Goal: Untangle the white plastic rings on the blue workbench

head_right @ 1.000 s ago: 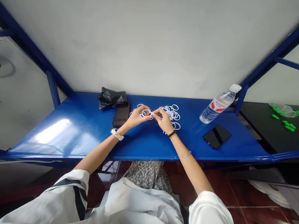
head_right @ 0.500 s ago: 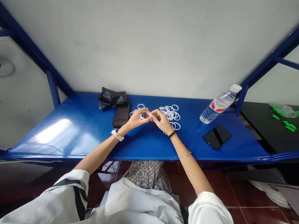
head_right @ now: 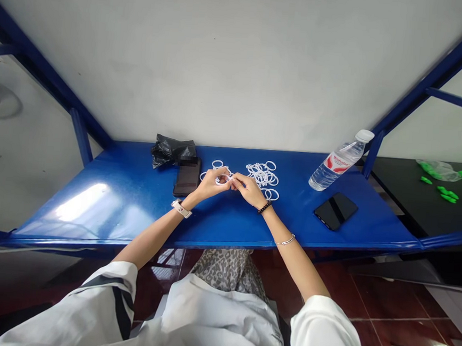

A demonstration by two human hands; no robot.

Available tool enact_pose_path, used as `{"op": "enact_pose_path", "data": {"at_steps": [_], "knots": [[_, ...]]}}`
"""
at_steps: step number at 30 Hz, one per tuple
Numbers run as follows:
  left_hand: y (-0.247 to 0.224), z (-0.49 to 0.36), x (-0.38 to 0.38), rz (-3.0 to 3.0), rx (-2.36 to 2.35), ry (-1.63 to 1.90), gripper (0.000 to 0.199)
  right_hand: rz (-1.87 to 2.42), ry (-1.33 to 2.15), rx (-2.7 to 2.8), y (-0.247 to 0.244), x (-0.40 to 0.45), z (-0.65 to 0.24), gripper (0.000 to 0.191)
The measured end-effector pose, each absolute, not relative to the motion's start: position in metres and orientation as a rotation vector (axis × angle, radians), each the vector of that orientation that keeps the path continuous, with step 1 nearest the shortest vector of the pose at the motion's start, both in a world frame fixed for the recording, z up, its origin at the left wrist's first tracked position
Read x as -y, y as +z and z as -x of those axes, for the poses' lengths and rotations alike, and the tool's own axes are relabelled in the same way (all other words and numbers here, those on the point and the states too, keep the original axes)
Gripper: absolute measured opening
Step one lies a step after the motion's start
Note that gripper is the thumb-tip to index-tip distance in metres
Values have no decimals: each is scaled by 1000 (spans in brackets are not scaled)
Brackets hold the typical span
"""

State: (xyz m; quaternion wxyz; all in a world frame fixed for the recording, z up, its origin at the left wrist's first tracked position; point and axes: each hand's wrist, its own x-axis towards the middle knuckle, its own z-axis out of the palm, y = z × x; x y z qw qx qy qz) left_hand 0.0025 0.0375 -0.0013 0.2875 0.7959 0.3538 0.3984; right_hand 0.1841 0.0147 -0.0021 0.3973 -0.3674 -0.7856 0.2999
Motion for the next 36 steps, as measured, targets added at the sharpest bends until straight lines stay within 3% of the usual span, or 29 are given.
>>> {"op": "enact_pose_path", "data": {"at_steps": [23, 36], "knots": [[0, -2, -36, -2137, -963, 1060, 29, 1002, 698, 1947, -5, -16, -185, 47], [-10, 0, -44, -2366, -1150, 1007, 30, 1238, 266, 1985, -15, -27, -194, 31]]}}
